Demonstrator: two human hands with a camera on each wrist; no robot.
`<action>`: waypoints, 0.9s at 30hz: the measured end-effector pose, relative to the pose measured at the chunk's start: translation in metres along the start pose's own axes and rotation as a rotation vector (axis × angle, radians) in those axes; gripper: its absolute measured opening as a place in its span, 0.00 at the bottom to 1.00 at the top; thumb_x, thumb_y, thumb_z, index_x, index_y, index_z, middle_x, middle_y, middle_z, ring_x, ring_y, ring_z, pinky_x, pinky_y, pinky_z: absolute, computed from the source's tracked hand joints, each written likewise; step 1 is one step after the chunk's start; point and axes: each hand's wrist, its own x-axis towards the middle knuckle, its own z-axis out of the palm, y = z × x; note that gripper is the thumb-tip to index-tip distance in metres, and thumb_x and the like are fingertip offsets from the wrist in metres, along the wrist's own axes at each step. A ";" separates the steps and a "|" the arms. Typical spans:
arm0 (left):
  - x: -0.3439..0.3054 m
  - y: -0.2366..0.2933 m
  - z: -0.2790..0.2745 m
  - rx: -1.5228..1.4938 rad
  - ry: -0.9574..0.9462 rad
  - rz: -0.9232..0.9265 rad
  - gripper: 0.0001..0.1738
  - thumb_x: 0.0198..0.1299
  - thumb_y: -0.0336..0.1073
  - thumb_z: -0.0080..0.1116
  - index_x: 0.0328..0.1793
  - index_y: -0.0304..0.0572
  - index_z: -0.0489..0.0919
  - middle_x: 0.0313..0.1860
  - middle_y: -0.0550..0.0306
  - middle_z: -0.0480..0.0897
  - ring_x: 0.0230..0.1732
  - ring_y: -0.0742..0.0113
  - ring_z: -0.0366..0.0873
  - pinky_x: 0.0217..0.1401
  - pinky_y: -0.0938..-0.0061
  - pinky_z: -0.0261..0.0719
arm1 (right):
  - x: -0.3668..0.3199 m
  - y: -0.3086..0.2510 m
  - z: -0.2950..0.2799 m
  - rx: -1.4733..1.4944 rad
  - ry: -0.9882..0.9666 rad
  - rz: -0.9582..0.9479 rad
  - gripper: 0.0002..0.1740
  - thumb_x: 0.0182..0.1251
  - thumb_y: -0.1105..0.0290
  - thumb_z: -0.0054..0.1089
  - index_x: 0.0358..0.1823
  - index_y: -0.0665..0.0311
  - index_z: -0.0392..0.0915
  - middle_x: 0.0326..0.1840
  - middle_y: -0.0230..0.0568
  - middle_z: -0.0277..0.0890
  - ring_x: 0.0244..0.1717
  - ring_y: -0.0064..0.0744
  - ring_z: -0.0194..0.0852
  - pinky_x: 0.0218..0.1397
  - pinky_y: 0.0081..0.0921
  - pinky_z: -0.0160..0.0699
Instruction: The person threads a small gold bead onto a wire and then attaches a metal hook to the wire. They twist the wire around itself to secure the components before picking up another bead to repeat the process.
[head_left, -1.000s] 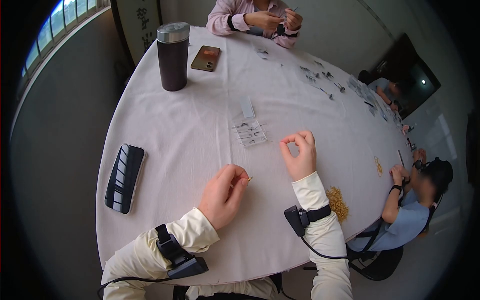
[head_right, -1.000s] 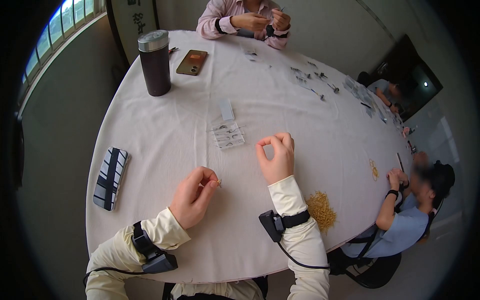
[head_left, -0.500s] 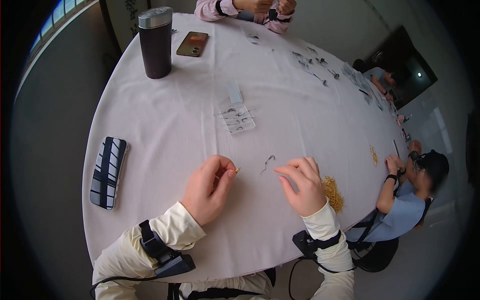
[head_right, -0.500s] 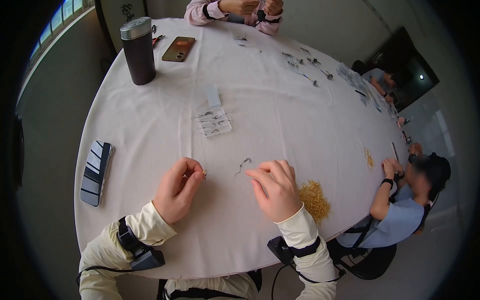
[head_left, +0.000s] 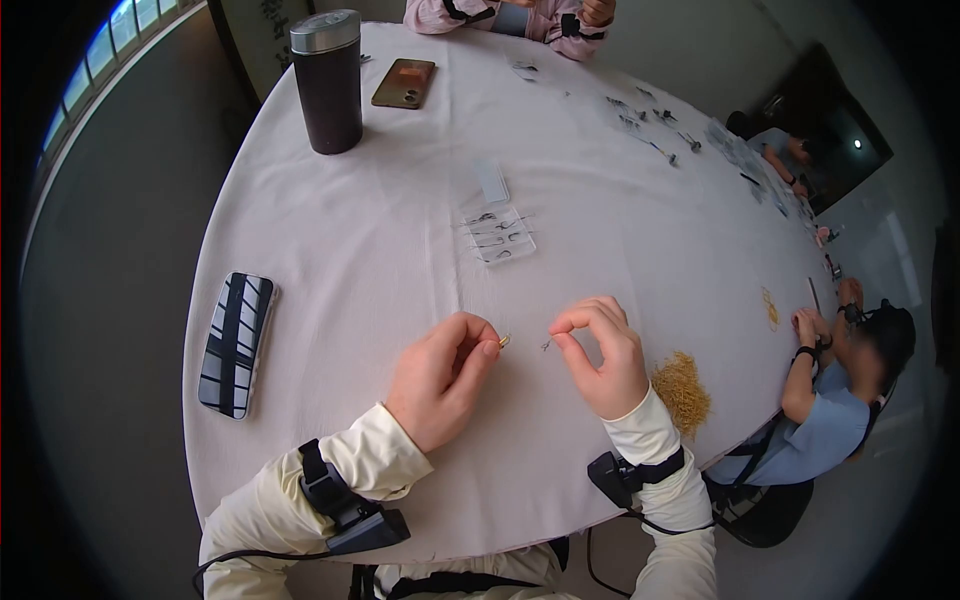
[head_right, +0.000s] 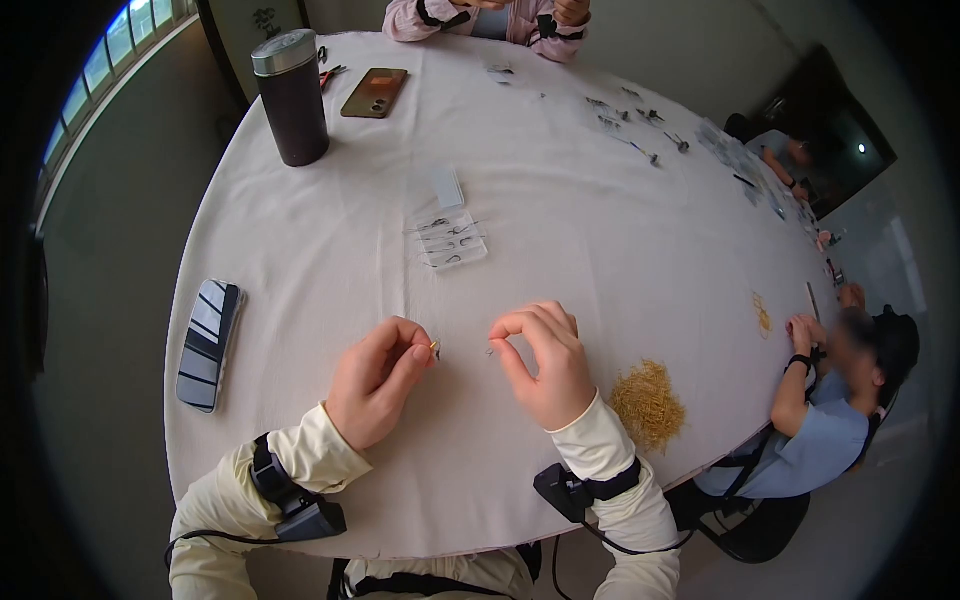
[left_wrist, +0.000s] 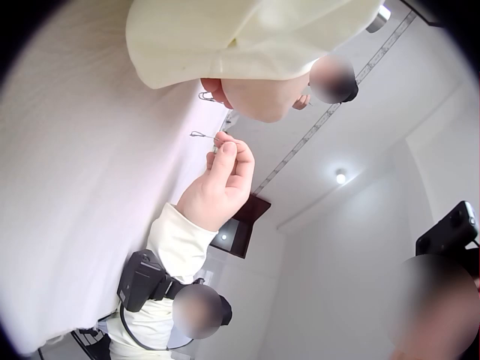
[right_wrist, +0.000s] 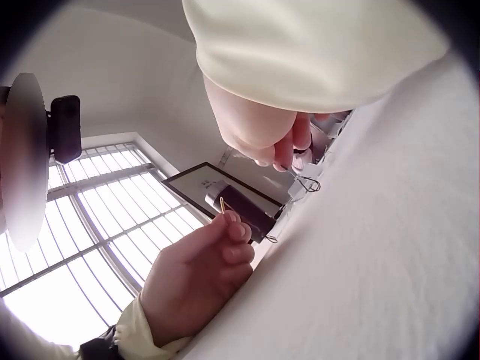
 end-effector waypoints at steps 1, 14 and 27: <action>0.000 -0.001 0.001 0.001 0.006 -0.006 0.07 0.77 0.33 0.52 0.47 0.35 0.74 0.35 0.65 0.78 0.33 0.81 0.68 0.37 0.82 0.68 | 0.000 -0.011 -0.001 0.110 -0.001 0.065 0.05 0.60 0.77 0.68 0.36 0.61 0.80 0.39 0.33 0.81 0.47 0.39 0.77 0.55 0.34 0.71; 0.000 0.000 0.001 -0.029 0.008 0.012 0.06 0.74 0.31 0.54 0.47 0.34 0.75 0.32 0.62 0.77 0.32 0.78 0.70 0.36 0.79 0.70 | -0.008 -0.028 0.000 1.181 -0.148 0.671 0.08 0.74 0.73 0.60 0.45 0.73 0.80 0.40 0.37 0.82 0.44 0.23 0.79 0.53 0.23 0.78; -0.001 0.003 0.004 0.002 0.018 0.042 0.04 0.70 0.28 0.57 0.46 0.34 0.76 0.29 0.62 0.78 0.27 0.81 0.72 0.29 0.80 0.70 | -0.010 -0.029 0.009 0.860 -0.096 0.567 0.06 0.69 0.71 0.64 0.41 0.67 0.81 0.38 0.31 0.83 0.40 0.18 0.75 0.47 0.22 0.68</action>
